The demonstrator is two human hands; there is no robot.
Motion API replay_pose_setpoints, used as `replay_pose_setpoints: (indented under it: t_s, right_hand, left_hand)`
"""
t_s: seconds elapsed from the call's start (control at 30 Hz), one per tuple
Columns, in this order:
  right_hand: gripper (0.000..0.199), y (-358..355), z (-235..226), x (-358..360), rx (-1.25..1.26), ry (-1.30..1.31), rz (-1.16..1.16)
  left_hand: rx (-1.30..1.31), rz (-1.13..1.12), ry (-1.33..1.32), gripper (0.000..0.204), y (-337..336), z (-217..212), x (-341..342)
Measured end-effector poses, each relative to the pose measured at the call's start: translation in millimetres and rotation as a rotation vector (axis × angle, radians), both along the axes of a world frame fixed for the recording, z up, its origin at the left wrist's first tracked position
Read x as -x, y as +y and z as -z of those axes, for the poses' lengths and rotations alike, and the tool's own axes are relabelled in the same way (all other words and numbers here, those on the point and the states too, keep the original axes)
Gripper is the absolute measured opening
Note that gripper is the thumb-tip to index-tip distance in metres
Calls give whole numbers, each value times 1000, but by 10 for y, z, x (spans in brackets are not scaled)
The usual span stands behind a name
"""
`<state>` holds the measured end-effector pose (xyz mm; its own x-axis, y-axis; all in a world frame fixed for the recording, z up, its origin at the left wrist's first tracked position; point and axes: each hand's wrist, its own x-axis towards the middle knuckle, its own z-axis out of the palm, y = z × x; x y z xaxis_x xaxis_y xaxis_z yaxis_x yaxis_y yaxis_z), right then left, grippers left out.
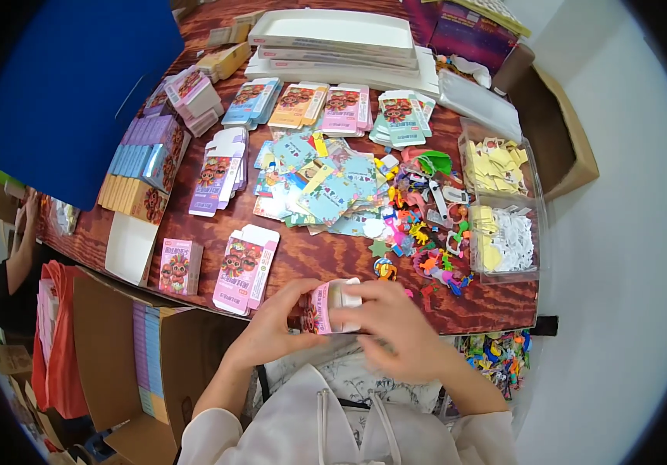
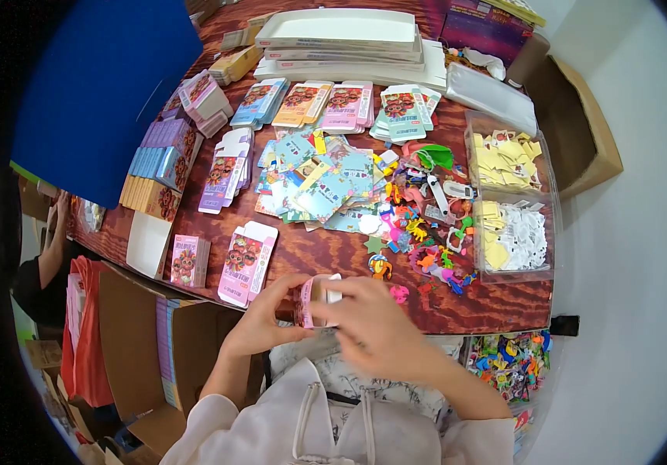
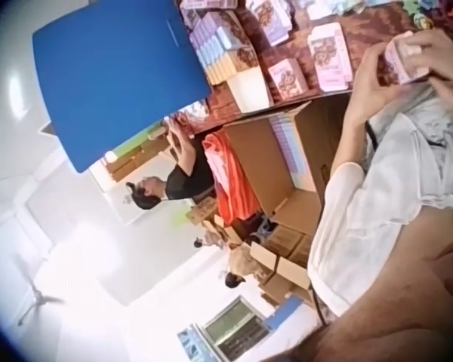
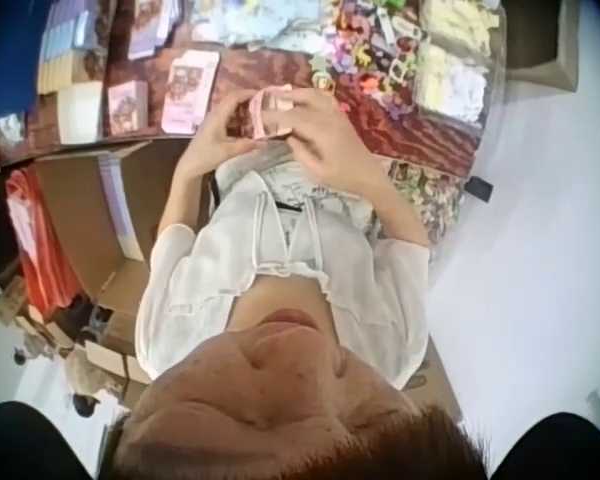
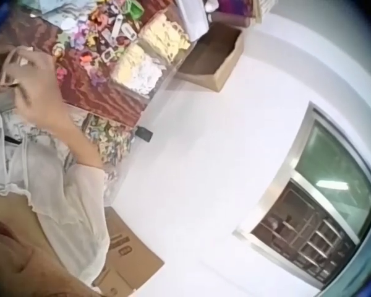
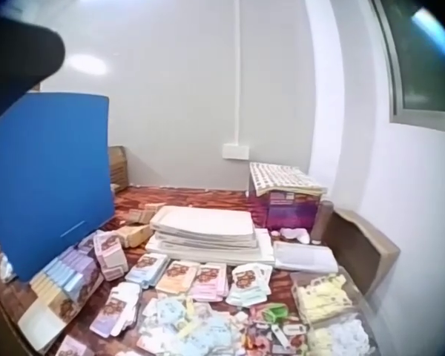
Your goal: The recorder is sorting and packing small cards or stickers into pink sleeves on a crowded workbench.
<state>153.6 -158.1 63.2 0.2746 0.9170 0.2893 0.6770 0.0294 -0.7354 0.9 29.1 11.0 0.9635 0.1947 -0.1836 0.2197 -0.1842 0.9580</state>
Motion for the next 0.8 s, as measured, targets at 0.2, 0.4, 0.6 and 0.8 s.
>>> replay_pose_setpoints:
  t_s: [0.2,0.4,0.6,0.8]
  right_hand:
    - [14,-17,588,-718,40,192,564]
    - [21,374,810,-732,165,-276,508]
    - [27,522,814,-772,291,-192,506]
    - [24,331,909,-887,215,67,458]
  left_hand:
    - [43,-86,15,81,-32,185,-68]
    - [70,-105,-8,83,-47,234,-95]
    - [102,-94,-8,83,-8,217,-84]
    - [131,-101,-8,82,-15,195,-119]
